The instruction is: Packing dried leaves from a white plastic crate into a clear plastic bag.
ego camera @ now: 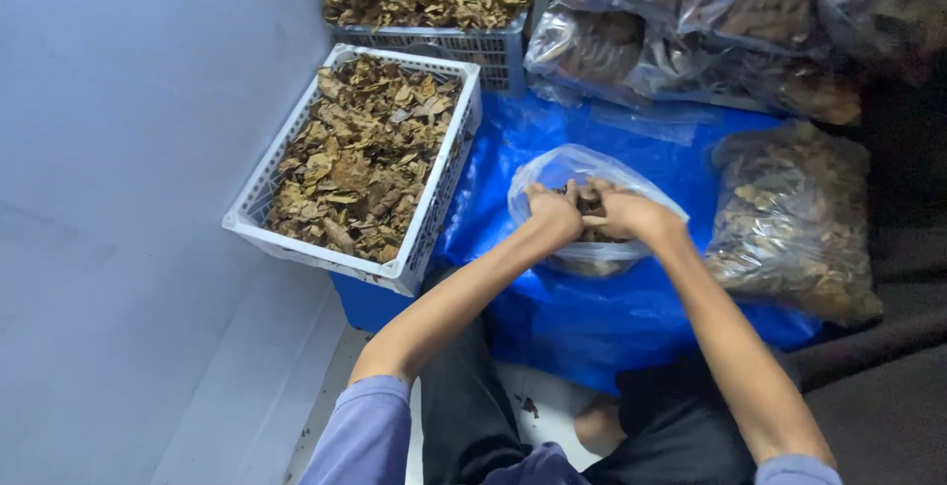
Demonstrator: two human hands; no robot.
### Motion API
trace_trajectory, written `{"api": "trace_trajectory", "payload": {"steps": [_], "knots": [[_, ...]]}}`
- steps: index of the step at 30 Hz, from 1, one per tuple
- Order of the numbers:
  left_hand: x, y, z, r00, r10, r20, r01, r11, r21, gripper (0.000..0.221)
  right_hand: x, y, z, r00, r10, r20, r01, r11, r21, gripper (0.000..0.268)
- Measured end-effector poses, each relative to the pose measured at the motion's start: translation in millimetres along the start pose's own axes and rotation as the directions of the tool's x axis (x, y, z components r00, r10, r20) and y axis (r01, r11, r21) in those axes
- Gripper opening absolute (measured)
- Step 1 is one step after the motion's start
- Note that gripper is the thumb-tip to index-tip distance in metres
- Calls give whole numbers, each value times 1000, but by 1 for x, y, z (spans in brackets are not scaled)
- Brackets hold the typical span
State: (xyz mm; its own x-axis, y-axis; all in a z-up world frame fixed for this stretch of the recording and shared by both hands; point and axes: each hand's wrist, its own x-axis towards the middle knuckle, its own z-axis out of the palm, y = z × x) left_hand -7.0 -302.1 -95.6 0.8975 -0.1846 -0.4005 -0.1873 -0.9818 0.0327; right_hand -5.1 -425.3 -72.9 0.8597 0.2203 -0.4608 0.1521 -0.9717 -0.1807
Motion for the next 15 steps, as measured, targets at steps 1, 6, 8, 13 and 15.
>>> {"api": "trace_trajectory", "payload": {"steps": [1, 6, 8, 13, 15], "knots": [[7, 2, 5, 998, -45, 34, 43, 998, 52, 77, -25, -10, -17, 999, -44, -19, 46, 997, 59, 75], [-1, -4, 2, 970, 88, 225, -240, 265, 934, 95, -48, -24, -27, 991, -106, -82, 112, 991, 73, 67], [-40, 6, -31, 998, -31, 53, 22, 987, 162, 71, -20, -13, -2, 991, -99, -89, 98, 995, -19, 65], [-45, -21, -23, 975, 41, -218, -80, 981, -176, 52, -74, -54, -52, 967, -196, -164, 188, 980, -62, 60], [-34, -29, -6, 965, 46, -259, -113, 962, -250, 57, -82, -58, -65, 955, -219, -199, 213, 976, -51, 58]]}}
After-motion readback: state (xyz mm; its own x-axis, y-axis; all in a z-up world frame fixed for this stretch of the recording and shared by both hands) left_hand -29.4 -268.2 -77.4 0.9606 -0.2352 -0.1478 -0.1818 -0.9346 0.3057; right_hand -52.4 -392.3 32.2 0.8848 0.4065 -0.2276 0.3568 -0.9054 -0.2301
